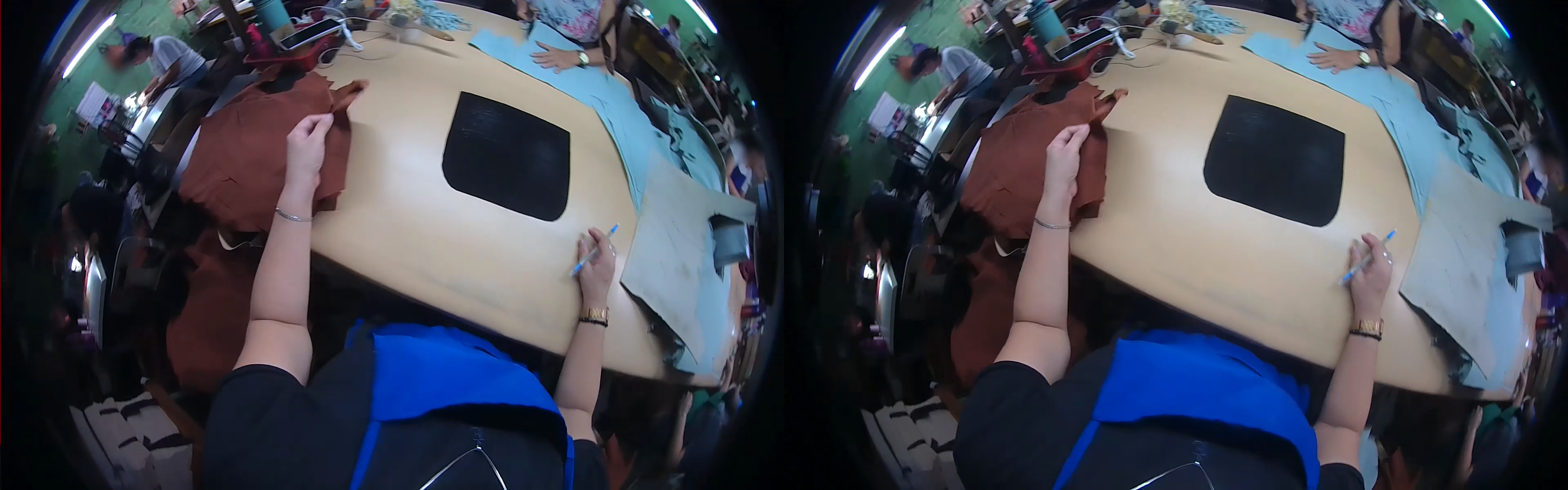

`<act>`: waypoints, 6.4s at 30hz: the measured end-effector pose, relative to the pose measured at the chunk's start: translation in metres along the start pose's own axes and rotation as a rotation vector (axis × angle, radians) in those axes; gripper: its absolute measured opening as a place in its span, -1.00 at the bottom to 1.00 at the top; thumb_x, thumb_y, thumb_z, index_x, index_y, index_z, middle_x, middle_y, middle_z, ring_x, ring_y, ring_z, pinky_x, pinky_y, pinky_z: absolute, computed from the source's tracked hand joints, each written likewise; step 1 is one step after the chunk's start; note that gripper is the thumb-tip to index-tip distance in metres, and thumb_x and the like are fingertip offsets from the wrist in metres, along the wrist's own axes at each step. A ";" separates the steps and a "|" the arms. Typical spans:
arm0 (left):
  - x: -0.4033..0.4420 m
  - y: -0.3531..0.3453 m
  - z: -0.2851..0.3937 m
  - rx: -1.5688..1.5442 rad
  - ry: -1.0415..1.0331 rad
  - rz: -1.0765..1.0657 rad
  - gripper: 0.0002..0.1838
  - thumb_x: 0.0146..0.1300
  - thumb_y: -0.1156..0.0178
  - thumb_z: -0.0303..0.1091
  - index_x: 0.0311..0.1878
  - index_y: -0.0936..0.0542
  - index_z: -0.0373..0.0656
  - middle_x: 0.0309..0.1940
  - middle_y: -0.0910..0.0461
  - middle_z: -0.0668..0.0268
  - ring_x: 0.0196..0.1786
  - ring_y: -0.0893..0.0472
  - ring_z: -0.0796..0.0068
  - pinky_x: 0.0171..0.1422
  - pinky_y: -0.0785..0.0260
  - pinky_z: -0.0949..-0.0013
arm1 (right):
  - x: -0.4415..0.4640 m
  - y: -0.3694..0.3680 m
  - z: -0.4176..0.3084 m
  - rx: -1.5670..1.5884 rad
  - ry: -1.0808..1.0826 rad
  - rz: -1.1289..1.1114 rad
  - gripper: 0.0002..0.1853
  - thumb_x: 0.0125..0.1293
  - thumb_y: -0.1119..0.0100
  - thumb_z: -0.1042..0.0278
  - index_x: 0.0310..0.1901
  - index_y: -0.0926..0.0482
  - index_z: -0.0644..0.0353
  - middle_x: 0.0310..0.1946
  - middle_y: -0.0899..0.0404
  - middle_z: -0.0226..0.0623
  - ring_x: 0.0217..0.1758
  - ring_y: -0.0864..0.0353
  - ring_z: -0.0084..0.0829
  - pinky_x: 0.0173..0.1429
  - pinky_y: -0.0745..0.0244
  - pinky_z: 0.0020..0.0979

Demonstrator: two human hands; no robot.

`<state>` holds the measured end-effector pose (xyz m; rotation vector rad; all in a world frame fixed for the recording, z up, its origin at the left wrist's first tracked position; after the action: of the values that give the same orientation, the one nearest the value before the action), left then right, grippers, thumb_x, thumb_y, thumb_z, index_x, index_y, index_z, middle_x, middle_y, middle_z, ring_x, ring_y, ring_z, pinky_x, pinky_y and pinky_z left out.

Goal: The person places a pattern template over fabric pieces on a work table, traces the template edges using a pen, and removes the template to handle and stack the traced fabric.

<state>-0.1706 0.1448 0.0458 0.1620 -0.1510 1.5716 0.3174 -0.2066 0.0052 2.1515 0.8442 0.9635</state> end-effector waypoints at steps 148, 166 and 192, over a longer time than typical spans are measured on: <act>-0.111 -0.091 -0.068 0.244 0.298 -0.601 -0.46 0.20 -0.42 -0.43 0.20 -0.46 -0.38 -0.40 -0.51 0.45 -0.35 -0.49 0.70 -0.24 -0.39 0.57 | -0.035 0.024 0.076 0.495 -0.425 0.059 -0.38 0.20 -0.48 0.32 0.26 -0.50 0.39 -0.16 -0.65 -0.38 -0.28 -0.50 -0.69 -0.19 -0.47 -0.59; -0.094 -0.099 -0.065 0.519 0.188 -0.578 -0.31 0.12 -0.46 -0.34 0.32 -0.47 -0.33 -0.45 -0.49 0.47 -0.43 -0.47 0.71 -0.34 -0.36 0.55 | -0.032 0.023 0.078 0.166 -0.491 -0.004 -0.29 0.05 -0.59 0.09 0.22 -0.58 0.23 -0.54 -0.37 -0.58 -0.49 -0.32 -0.67 -0.37 -0.33 -0.54; -0.078 -0.093 -0.085 0.639 0.183 -0.655 -0.38 0.14 -0.49 -0.31 0.27 -0.53 -0.27 -0.46 -0.44 0.52 -0.44 -0.42 0.74 -0.38 -0.32 0.57 | -0.024 0.021 0.094 0.260 -0.550 -0.095 -0.58 0.14 -0.47 0.27 0.05 -0.69 0.17 -0.28 -0.70 -0.30 -0.22 -0.64 -0.50 -0.06 -0.57 -0.40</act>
<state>-0.0778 0.0863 -0.0536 0.5088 0.5119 0.9251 0.3858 -0.2636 -0.0393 2.3953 0.8113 0.1907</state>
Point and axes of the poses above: each hand's wrist, its own x-axis towards the middle knuckle, its own y-axis out of the back of the hand, z = x × y, the point moved 10 cm from there along x, towards the middle knuckle
